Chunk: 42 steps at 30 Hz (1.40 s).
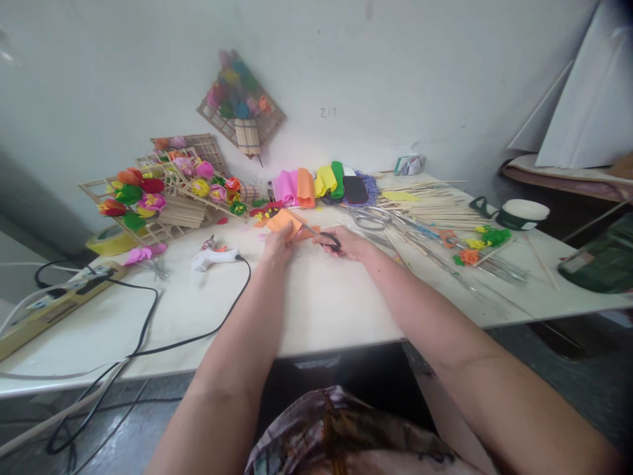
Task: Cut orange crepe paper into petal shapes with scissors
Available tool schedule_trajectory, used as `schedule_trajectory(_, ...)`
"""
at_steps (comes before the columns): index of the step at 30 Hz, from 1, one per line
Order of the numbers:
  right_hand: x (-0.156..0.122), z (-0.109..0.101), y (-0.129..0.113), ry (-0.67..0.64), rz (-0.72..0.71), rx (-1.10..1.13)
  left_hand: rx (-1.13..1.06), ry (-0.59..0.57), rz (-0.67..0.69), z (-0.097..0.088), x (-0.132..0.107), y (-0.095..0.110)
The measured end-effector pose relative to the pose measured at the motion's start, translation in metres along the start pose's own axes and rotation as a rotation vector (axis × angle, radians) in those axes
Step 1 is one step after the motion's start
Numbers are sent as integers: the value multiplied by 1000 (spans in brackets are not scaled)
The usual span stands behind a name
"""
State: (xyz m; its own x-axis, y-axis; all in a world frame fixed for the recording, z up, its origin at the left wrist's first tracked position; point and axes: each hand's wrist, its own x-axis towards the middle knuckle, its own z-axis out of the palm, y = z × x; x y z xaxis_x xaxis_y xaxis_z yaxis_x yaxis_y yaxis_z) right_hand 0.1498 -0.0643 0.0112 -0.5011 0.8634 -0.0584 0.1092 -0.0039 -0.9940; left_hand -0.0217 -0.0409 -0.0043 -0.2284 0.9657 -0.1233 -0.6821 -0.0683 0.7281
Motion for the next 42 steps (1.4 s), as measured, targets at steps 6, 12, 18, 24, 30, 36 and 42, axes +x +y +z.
schedule_trajectory(6,2,-1,1,10,31,2,25,-66,2,1,-4,-1)
schedule_trajectory(12,3,-2,1,9,22,2,50,-118,2,2,-8,-1)
schedule_trajectory(18,2,1,-1,34,6,16,62,-132,-3,0,-7,-1)
schedule_trajectory(24,4,3,-1,59,-1,39,79,-146,19,-4,-3,-1)
schedule_trajectory(30,3,4,-3,73,15,31,99,-98,34,-4,0,-2)
schedule_trajectory(36,7,0,5,41,-3,7,65,6,96,-2,1,-1)
schedule_trajectory(42,8,-2,10,13,-27,9,77,-36,104,-3,1,-2)
